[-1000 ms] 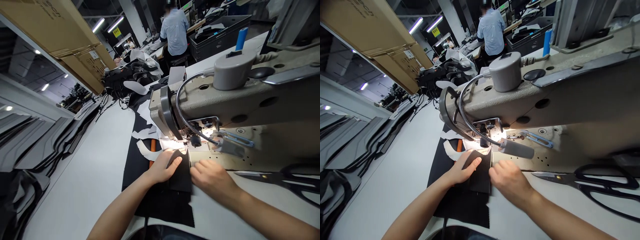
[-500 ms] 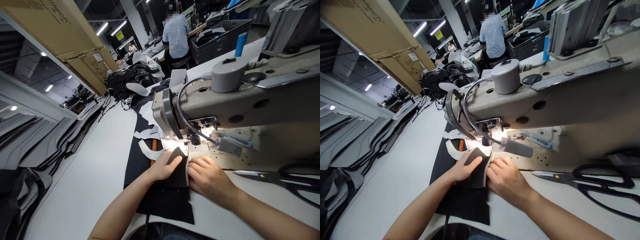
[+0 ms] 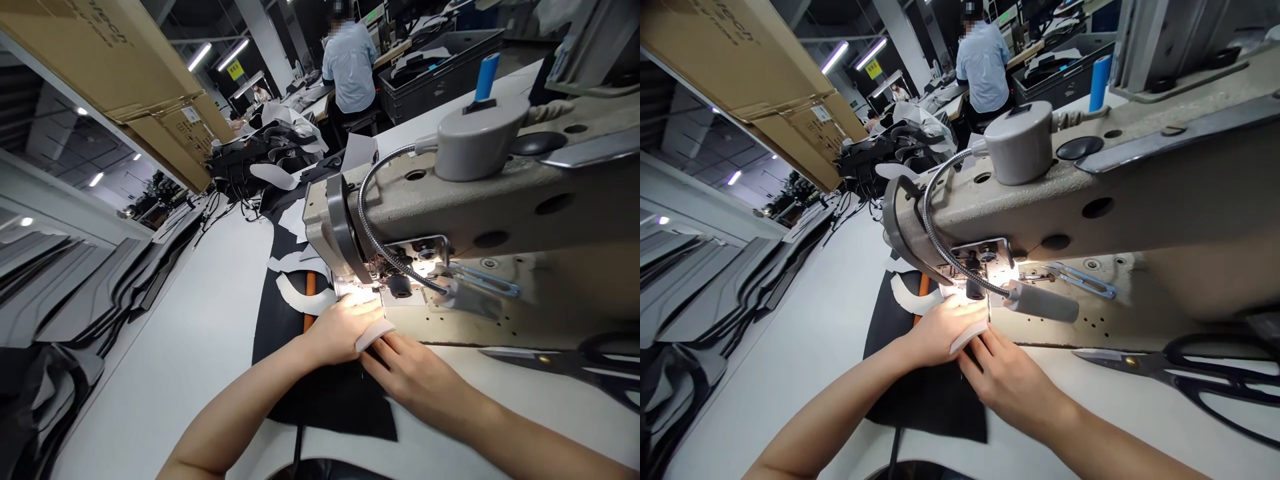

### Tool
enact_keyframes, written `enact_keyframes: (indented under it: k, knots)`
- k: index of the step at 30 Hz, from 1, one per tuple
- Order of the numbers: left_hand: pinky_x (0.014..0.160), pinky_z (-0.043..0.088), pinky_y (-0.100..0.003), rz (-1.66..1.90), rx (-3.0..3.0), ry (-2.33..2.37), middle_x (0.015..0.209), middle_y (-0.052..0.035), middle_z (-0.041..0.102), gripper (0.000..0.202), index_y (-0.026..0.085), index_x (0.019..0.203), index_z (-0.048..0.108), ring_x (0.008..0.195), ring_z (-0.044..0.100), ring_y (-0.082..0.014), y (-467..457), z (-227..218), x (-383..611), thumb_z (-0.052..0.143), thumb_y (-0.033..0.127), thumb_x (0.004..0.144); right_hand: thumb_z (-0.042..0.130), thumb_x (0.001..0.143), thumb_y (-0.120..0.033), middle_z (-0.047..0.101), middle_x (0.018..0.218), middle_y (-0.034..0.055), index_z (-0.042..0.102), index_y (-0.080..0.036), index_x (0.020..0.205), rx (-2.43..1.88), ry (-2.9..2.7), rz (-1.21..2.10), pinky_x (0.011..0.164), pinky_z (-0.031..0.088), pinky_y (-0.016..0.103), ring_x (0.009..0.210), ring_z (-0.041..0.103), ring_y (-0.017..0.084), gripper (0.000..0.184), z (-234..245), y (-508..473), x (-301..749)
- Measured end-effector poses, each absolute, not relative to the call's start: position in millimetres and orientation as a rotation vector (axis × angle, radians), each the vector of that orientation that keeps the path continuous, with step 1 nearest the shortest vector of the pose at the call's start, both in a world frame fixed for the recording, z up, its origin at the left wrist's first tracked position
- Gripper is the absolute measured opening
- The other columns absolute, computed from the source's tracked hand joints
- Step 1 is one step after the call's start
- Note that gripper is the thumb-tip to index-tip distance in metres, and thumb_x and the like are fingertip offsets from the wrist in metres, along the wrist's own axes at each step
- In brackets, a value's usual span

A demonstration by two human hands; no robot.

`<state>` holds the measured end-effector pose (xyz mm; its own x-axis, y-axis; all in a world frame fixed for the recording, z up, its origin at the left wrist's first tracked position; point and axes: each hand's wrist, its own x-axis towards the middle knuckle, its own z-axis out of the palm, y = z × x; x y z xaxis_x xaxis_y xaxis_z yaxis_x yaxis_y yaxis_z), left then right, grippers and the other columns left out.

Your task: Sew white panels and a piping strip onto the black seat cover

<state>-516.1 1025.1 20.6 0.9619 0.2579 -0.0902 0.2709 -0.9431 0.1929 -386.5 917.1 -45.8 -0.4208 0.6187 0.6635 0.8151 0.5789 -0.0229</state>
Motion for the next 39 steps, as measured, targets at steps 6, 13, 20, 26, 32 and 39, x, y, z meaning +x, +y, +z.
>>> enact_keyframes:
  k: [6, 13, 20, 26, 32, 39]
  knots:
    - [0.082, 0.047, -0.031, 0.115, 2.465, 0.793, 0.094, -0.0071, 0.064, 0.039, 0.013, 0.091, 0.062, 0.087, 0.058, -0.0174, 1017, 35, -516, 0.029, 0.033, 0.096, 0.042, 0.085, -0.005, 0.064, 0.104, 0.0143, 0.066, -0.007, 0.098, -1.024, -2.127, -0.459, 0.086, 0.051, 0.039, 0.103, 0.058, 0.028, 0.028, -57, 912, -386]
    - [0.078, 0.046, -0.032, 0.039, 2.895, 0.473, 0.103, -0.007, 0.064, 0.023, 0.014, 0.093, 0.062, 0.086, 0.053, -0.0195, 1004, 19, -530, 0.041, 0.014, 0.082, 0.041, 0.083, -0.004, 0.062, 0.086, 0.0137, 0.065, -0.006, 0.092, -1.066, -2.212, -0.483, 0.076, 0.052, 0.039, 0.08, 0.06, 0.024, 0.026, -54, 906, -386]
    - [0.077, 0.045, -0.03, -0.061, 2.944, 0.72, 0.099, -0.0062, 0.061, 0.025, 0.014, 0.105, 0.057, 0.086, 0.05, -0.0194, 990, 17, -520, 0.043, 0.016, 0.085, 0.038, 0.083, -0.002, 0.059, 0.082, 0.0122, 0.064, -0.007, 0.087, -1.049, -2.195, -0.43, 0.074, 0.052, 0.037, 0.077, 0.058, 0.023, 0.027, -56, 905, -385]
    - [0.079, 0.043, -0.028, -0.062, 2.874, 0.463, 0.101, -0.0042, 0.063, 0.027, 0.017, 0.102, 0.06, 0.083, 0.049, -0.0163, 1008, 17, -529, 0.041, 0.011, 0.084, 0.037, 0.082, 0.001, 0.061, 0.094, 0.0153, 0.064, -0.002, 0.102, -1.076, -2.215, -0.471, 0.08, 0.053, 0.037, 0.09, 0.059, 0.025, 0.034, -53, 908, -385]
    - [0.09, 0.041, -0.029, 0.03, 2.867, 0.402, 0.109, -0.001, 0.064, 0.029, 0.021, 0.107, 0.062, 0.098, 0.053, -0.017, 1030, 14, -526, 0.04, 0.016, 0.089, 0.036, 0.083, 0.002, 0.061, 0.106, 0.0173, 0.063, 0.0, 0.108, -1.077, -2.15, -0.403, 0.09, 0.051, 0.034, 0.102, 0.057, 0.025, 0.037, -54, 920, -374]
    - [0.094, 0.043, -0.032, 0.189, 2.851, 0.595, 0.105, -0.004, 0.067, 0.025, 0.016, 0.101, 0.064, 0.1, 0.058, -0.018, 1028, 16, -512, 0.043, 0.023, 0.09, 0.044, 0.084, -0.005, 0.063, 0.109, 0.013, 0.066, -0.009, 0.105, -0.922, -2.218, -0.382, 0.091, 0.05, 0.04, 0.104, 0.058, 0.026, 0.031, -57, 906, -394]
